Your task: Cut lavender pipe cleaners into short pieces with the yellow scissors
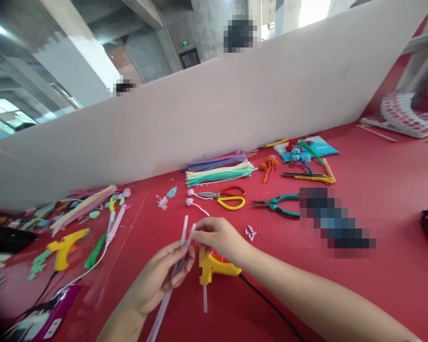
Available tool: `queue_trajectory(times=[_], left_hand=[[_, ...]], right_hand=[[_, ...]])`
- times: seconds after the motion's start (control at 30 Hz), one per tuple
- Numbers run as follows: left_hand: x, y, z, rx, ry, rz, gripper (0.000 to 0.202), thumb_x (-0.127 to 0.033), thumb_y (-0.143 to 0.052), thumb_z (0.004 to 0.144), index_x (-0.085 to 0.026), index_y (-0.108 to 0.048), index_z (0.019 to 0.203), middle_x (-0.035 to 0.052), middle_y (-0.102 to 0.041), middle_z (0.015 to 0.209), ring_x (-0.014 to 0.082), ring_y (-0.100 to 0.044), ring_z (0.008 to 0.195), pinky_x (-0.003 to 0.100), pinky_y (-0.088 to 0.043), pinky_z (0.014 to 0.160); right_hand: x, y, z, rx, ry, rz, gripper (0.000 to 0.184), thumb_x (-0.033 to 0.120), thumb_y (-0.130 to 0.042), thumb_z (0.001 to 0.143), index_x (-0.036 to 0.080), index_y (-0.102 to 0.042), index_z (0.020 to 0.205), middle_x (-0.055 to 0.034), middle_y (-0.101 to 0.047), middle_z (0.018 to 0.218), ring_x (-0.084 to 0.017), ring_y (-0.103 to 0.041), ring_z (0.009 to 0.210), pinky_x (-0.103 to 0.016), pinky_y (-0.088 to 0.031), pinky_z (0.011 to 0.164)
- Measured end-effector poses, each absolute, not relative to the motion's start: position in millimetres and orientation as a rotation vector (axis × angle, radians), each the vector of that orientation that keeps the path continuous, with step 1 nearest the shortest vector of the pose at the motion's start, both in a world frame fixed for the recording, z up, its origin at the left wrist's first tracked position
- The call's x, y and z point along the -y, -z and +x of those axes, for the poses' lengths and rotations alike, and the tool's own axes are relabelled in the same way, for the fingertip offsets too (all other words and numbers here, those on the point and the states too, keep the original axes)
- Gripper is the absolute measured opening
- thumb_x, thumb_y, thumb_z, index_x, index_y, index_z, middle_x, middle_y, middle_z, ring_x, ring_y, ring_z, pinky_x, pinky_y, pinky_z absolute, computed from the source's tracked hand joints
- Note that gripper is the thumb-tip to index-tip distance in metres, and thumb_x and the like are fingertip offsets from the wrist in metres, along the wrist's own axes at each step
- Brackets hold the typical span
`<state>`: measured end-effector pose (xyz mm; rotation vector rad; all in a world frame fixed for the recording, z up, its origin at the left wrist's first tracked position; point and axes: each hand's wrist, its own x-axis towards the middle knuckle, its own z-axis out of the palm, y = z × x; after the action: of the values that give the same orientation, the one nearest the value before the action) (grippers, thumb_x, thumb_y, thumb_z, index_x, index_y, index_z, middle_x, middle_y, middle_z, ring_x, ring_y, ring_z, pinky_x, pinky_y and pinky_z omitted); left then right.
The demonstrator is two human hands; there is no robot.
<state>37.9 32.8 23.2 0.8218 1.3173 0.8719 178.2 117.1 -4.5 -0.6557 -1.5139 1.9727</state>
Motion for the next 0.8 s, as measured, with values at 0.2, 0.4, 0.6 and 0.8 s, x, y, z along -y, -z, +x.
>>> queue_trajectory(times=[0.2,0.4,0.6,0.8], left_hand=[[-33.2,-15.5,55.9,-1.347,-0.798,0.919,0.034,-0.041,-0.035,0.078,-0.013,-0.054,0.085,0.0008,-0.047,0.060,0.0034,-0.031,0.043,0.017,-0.018,0.039],[-34.6,-12.0,55.5,-1.310,-0.666,0.934,0.035,-0.042,-0.037,0.076,-0.013,-0.055,0.086,0.0007,-0.047,0.060,0.0027,-0.031,0.040,0.016,-0.014,0.036],[-37.4,-12.7,52.7,-1.222,-0.587,0.918,0.035,-0.039,-0.036,0.077,-0.011,-0.055,0.083,0.0027,-0.051,0.059,0.0052,-0.040,0.037,0.017,-0.026,0.034],[-45.6,-17.0,63.7,-1.234,-0.774,0.952,0.029,-0.034,-0.042,0.076,-0.012,-0.054,0.090,0.0040,-0.054,0.066,0.0090,-0.050,0.050,0.021,-0.039,0.047]], right_hand=[[-108.3,15.9,194.4,1.449,-1.930,-0.710,0.025,0.038,-0.051,0.069,0.013,-0.056,0.067,0.0022,-0.051,0.055,-0.006,-0.046,0.049,-0.021,-0.040,0.053],[-102.8,13.5,205.9,1.410,-1.937,-0.695,0.026,0.037,-0.050,0.071,0.013,-0.060,0.071,0.0006,-0.054,0.058,-0.007,-0.047,0.053,-0.021,-0.039,0.056],[-100.9,15.9,207.6,1.350,-1.977,-0.694,0.024,0.034,-0.052,0.070,0.012,-0.060,0.073,0.0004,-0.054,0.059,-0.007,-0.046,0.053,-0.021,-0.037,0.055],[-100.0,21.3,209.0,1.395,-1.847,-0.780,0.025,0.036,-0.053,0.069,0.013,-0.059,0.066,0.0030,-0.048,0.054,-0.005,-0.040,0.051,-0.018,-0.032,0.048]])
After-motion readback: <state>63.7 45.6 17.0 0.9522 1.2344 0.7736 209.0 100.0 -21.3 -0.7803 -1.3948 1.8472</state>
